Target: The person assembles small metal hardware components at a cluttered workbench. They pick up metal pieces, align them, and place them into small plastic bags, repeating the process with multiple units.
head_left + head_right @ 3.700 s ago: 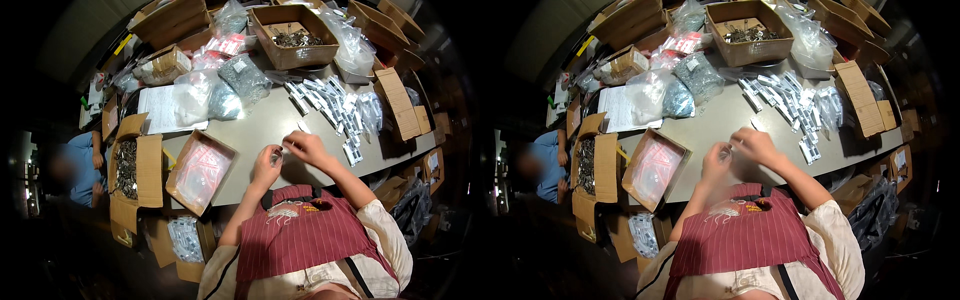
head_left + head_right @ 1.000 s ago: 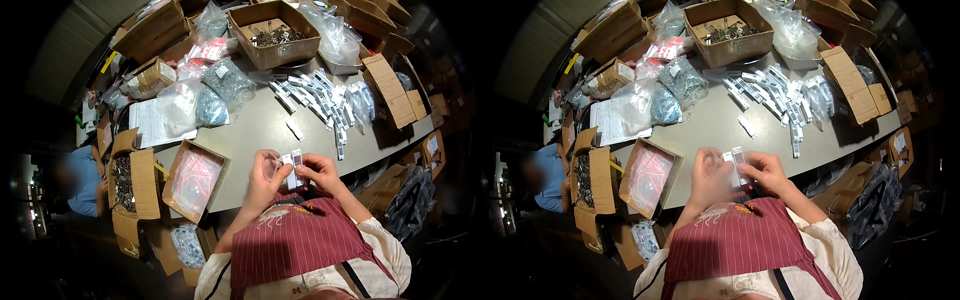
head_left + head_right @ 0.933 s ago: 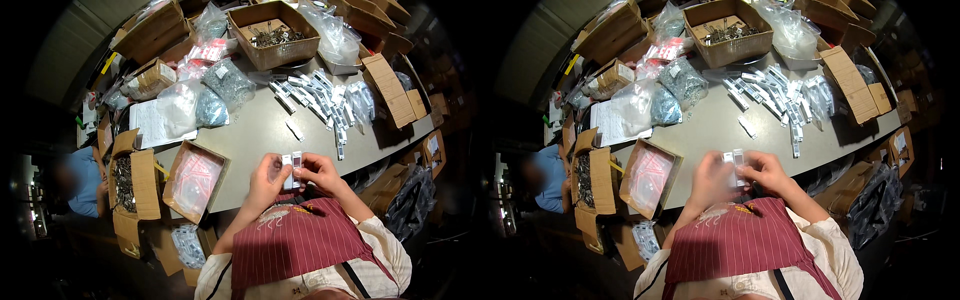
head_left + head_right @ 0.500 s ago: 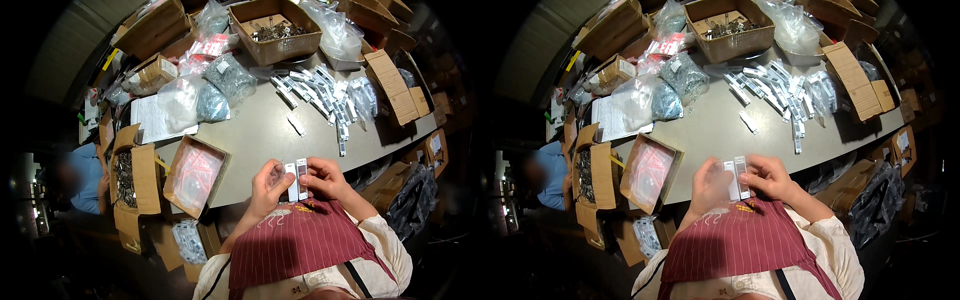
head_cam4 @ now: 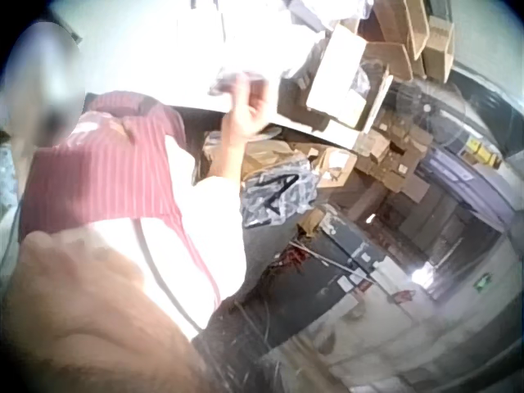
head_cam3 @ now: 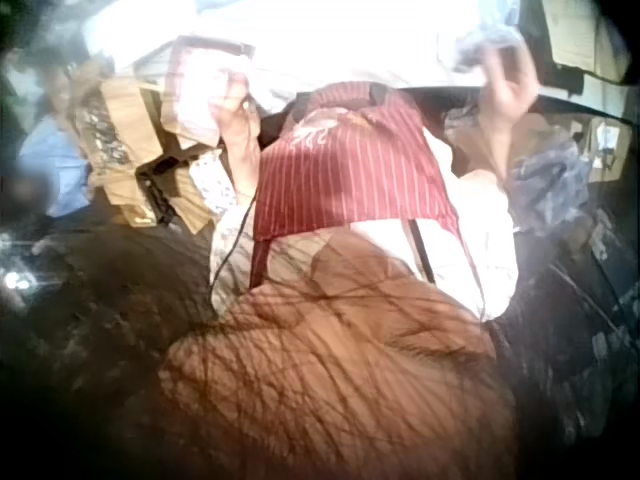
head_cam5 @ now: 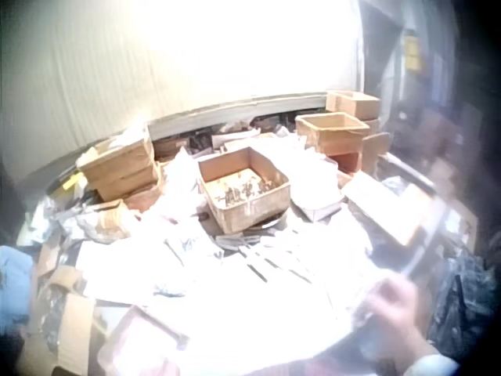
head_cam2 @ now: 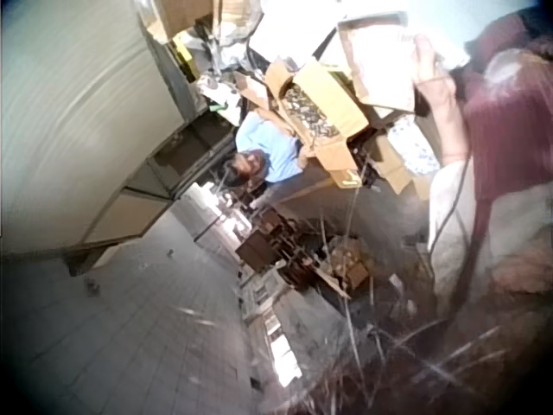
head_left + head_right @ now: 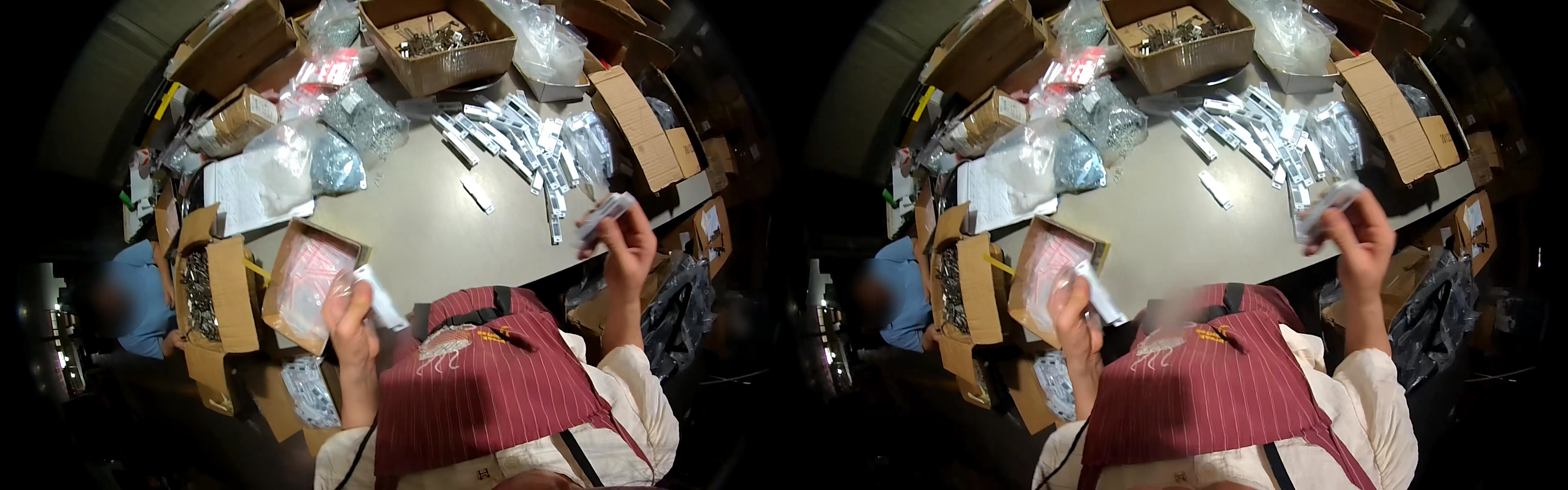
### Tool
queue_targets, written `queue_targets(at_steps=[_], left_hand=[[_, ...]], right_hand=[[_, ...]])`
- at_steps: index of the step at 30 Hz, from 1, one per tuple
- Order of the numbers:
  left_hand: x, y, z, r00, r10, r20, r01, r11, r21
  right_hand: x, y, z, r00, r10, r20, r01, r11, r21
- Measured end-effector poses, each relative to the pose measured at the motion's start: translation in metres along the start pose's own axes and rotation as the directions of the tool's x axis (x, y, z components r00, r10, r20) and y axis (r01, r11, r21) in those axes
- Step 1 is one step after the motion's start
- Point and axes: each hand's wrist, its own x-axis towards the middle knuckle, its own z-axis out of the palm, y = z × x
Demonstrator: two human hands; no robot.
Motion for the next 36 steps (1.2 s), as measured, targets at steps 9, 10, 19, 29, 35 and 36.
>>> queue_targets(at_steps=[9,10,19,29,35,36], left_hand=[[-0.004,-0.013,0.060,0.944,-0.185,0.272,0.224,0.967,-0.120],[-0.004,-0.012,0.061,0.942,-0.177,0.285,0.218,0.968,-0.120],[-0.004,-0.024,0.056,0.944,-0.107,0.312,0.099,0.994,0.043],[-0.003,-0.026,0.060,0.967,0.067,0.248,-0.097,0.989,0.115],[-0.010,-0.030,0.056,0.969,0.012,0.248,-0.024,0.999,0.045],[-0.012,-0.031,0.055,0.969,-0.016,0.246,0.014,1.000,0.011]], right_hand=[[-0.002,0.013,0.089,0.737,-0.314,0.598,0.347,0.936,0.064],[0.000,0.010,0.092,0.714,-0.305,0.630,0.330,0.941,0.081],[-0.016,0.029,0.101,0.762,-0.199,0.617,0.311,0.947,-0.078],[-0.017,0.035,0.109,0.769,0.306,0.561,-0.234,0.952,-0.198],[-0.025,0.046,0.098,0.704,0.483,0.520,-0.614,0.783,0.104],[-0.028,0.048,0.096,0.707,0.481,0.519,-0.615,0.780,0.115]])
